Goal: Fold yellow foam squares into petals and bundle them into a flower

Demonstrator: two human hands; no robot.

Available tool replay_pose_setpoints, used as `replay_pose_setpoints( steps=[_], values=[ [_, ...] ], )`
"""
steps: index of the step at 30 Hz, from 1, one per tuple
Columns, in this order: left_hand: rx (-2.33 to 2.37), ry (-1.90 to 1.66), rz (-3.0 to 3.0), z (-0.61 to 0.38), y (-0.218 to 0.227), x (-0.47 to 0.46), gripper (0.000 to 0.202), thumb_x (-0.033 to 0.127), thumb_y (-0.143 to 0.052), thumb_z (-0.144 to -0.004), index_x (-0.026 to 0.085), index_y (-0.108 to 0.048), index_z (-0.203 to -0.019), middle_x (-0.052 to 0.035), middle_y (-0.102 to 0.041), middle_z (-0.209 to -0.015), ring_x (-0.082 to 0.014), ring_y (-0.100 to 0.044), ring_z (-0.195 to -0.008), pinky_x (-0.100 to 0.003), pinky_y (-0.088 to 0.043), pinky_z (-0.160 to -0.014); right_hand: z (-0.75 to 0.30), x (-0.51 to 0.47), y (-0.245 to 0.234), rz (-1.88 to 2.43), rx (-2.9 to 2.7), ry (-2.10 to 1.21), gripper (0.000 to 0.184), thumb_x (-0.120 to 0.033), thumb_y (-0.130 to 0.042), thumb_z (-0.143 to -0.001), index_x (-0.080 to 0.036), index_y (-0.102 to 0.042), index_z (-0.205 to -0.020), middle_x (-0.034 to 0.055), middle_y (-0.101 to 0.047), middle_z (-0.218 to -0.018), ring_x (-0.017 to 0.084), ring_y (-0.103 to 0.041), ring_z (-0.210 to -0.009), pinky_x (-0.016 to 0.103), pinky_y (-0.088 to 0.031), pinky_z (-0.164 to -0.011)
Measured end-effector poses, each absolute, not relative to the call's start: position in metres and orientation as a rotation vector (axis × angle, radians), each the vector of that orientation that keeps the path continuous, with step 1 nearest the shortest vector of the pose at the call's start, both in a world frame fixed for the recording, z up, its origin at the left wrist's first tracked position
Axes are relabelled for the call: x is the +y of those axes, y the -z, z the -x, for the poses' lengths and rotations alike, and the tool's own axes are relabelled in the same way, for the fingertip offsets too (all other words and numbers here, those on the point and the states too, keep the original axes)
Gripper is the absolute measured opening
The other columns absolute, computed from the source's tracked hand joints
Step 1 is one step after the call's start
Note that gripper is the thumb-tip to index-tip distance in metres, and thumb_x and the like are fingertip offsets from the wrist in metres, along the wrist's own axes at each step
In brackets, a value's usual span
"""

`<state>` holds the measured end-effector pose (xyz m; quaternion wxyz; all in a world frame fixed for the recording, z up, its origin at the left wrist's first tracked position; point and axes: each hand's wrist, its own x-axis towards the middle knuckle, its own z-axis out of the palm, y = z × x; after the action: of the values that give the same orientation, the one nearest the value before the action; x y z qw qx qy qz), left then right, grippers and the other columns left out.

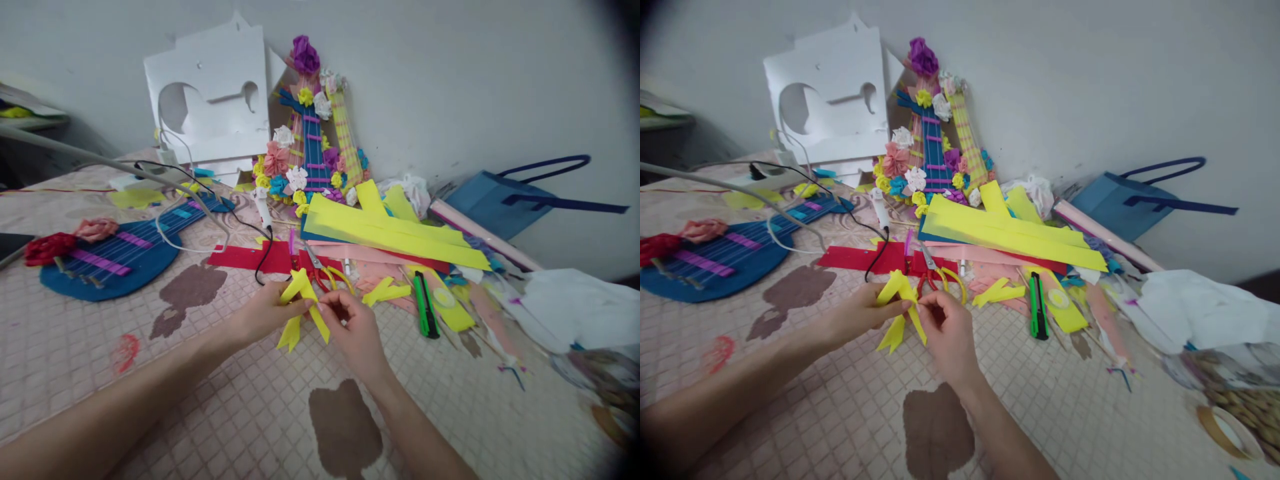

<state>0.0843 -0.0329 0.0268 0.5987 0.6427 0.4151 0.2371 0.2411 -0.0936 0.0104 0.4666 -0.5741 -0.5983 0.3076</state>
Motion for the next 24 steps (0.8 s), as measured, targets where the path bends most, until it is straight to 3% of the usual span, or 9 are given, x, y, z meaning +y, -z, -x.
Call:
replay_pose_setpoints(
  steps=[9, 13, 16, 18, 20, 24],
  values=[
    [0.754, -0.611, -1.139, -0.084, -0.020, -0.034, 0.030, 0.044, -0.063, -0.076, 0.015, -0.055, -0.079, 0.0089, -0.035, -0.050, -0.0043, -0.022, -0.042, -0.019, -0.017, -0.042, -0.237, -0.090, -0.006, 1.319, -1.131, -0.977, 0.015, -0.032, -0.056, -0.082, -0.019, -0.051, -0.076, -0.0052, -0.046, -0.062, 0.008, -0.041, -0.053, 0.020, -0.034, -0.047],
    [0.782, -0.659, -1.138, -0.085, -0.015, -0.036, 0.031, 0.041, -0.067, -0.074, 0.016, -0.049, -0.072, 0.0095, -0.033, -0.050, -0.0035, -0.023, -0.042, -0.018, -0.017, -0.042, -0.232, -0.093, -0.002, 1.315, -1.185, -1.001, 0.015, -0.032, -0.055, -0.084, -0.019, -0.052, -0.078, -0.0042, -0.048, -0.063, 0.009, -0.045, -0.054, 0.020, -0.038, -0.048],
    [0.839, -0.674, -1.198, -0.086, -0.014, -0.037, 0.030, 0.041, -0.067, -0.074, 0.016, -0.050, -0.072, 0.0092, -0.035, -0.050, -0.0036, -0.027, -0.042, -0.018, -0.020, -0.041, -0.229, -0.096, -0.003, 1.309, -1.326, -0.834, 0.022, -0.032, -0.050, -0.088, -0.021, -0.054, -0.106, 0.0032, -0.059, -0.088, 0.014, -0.057, -0.074, 0.025, -0.048, -0.060],
    [0.858, -0.666, -1.231, -0.086, -0.014, -0.037, 0.030, 0.041, -0.066, -0.074, 0.016, -0.050, -0.071, 0.0091, -0.036, -0.050, -0.0040, -0.028, -0.042, -0.018, -0.021, -0.041, -0.228, -0.098, -0.004, 1.289, -1.465, -0.694, 0.040, -0.030, -0.045, -0.090, -0.025, -0.042, -0.130, 0.0083, -0.056, -0.113, 0.018, -0.058, -0.096, 0.030, -0.052, -0.074],
    [0.875, -0.659, -1.256, -0.086, -0.013, -0.037, 0.031, 0.042, -0.066, -0.073, 0.016, -0.050, -0.070, 0.0091, -0.036, -0.049, -0.0042, -0.029, -0.042, -0.018, -0.022, -0.040, -0.227, -0.100, -0.005, 1.291, -1.604, -0.578, 0.049, -0.028, -0.042, -0.092, -0.028, -0.031, -0.140, 0.0099, -0.047, -0.130, 0.021, -0.050, -0.114, 0.037, -0.050, -0.087],
    [0.881, -0.662, -1.295, -0.085, -0.011, -0.036, 0.031, 0.043, -0.065, -0.073, 0.016, -0.050, -0.069, 0.0090, -0.036, -0.050, -0.0043, -0.030, -0.042, -0.018, -0.024, -0.040, -0.226, -0.101, -0.002, 1.361, -1.753, -0.469, 0.052, -0.029, -0.040, -0.093, -0.026, -0.026, -0.144, 0.0092, -0.038, -0.141, 0.024, -0.034, -0.131, 0.047, -0.036, -0.105]
  ],
)
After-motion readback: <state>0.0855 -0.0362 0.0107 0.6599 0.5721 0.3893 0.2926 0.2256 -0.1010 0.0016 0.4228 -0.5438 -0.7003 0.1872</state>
